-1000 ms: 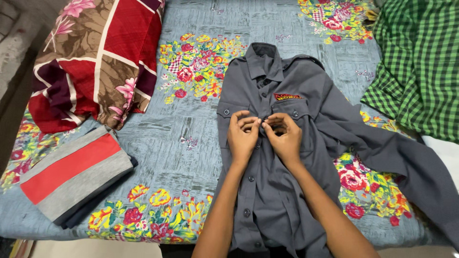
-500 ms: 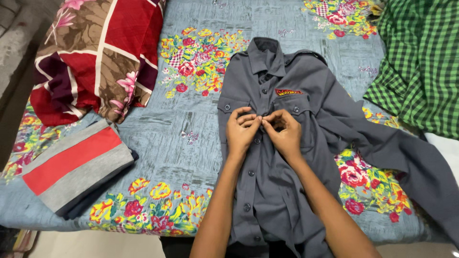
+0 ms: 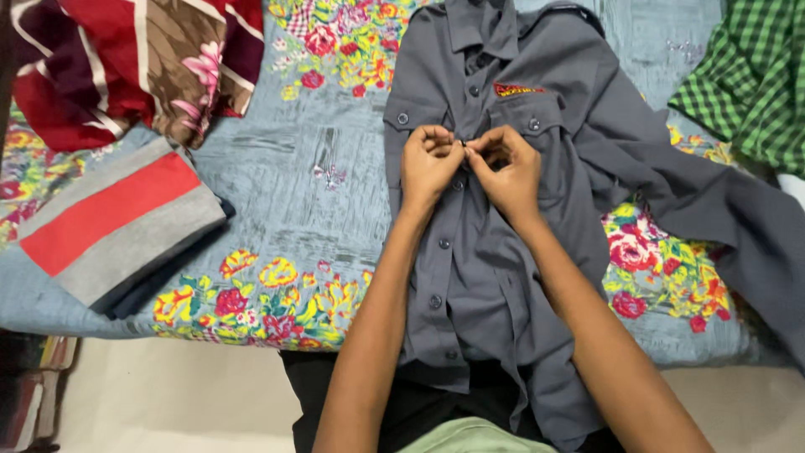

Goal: The person lays out a grey long-sleeved shirt on a bed and fastens several buttons along the front of the garment by hand.

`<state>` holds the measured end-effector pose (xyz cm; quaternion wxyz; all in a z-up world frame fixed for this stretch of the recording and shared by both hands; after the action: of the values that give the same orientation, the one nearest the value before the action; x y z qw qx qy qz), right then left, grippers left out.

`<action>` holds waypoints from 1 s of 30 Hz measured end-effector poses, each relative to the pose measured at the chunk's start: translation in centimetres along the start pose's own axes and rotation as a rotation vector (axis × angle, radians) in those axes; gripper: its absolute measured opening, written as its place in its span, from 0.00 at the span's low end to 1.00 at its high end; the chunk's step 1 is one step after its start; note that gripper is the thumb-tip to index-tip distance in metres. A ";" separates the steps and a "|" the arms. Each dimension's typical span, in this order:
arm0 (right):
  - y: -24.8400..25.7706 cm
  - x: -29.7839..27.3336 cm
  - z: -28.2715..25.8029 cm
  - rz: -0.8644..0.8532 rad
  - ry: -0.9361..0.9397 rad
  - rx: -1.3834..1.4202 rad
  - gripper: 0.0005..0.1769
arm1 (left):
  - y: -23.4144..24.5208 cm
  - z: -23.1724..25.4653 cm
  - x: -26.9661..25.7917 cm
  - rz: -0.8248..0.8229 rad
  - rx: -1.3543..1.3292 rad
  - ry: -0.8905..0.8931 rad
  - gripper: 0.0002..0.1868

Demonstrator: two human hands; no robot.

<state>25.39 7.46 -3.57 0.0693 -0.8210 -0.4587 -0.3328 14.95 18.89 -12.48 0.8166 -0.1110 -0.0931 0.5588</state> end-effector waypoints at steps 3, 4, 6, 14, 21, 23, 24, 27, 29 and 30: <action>-0.1 0.1 -0.1 -0.004 0.017 0.002 0.08 | 0.0 -0.4 0.4 -0.031 -0.066 -0.005 0.13; -0.1 0.0 0.0 -0.005 0.012 -0.017 0.09 | 0.0 -0.4 0.4 -0.037 -0.068 -0.015 0.13; -0.1 -0.3 0.6 -0.002 -0.024 0.032 0.09 | -0.2 0.1 -0.1 -0.019 -0.047 -0.029 0.15; 0.5 -0.1 3.2 0.039 -0.237 0.413 0.13 | -1.6 4.8 -2.4 0.095 0.229 -0.091 0.17; -0.3 -0.1 2.8 0.034 -0.096 0.288 0.20 | -2.2 5.8 -3.2 0.293 0.551 -0.155 0.22; -0.3 -0.3 2.4 0.047 -0.034 0.119 0.22 | -2.1 5.6 -3.0 0.294 0.552 -0.185 0.22; -0.3 -0.3 2.4 0.048 -0.052 0.164 0.22 | -2.0 5.3 -2.9 0.282 0.585 -0.181 0.22; -0.2 -0.2 2.8 0.061 -0.120 0.326 0.22 | -1.3 4.1 -2.0 0.187 0.549 -0.137 0.21; 0.2 0.1 3.3 0.083 -0.187 0.469 0.22 | -0.5 3.2 -0.7 0.042 0.339 -0.065 0.20; 0.3 0.2 3.6 0.114 -0.202 0.469 0.20 | -0.4 2.8 -0.4 0.040 0.275 -0.087 0.20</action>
<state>27.44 8.90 -6.13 0.2303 -0.8361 -0.4808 -0.1290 14.34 18.57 -9.69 0.8079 0.0245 -0.0488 0.5868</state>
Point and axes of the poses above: each hand's wrist, its own x-axis towards the middle knuckle, its own y-axis out of the back of the hand, z = x × y, the point moved 3 cm from there along x, towards the middle knuckle, and after that the axes turned 9 degrees about y, right-handed, at the moved point
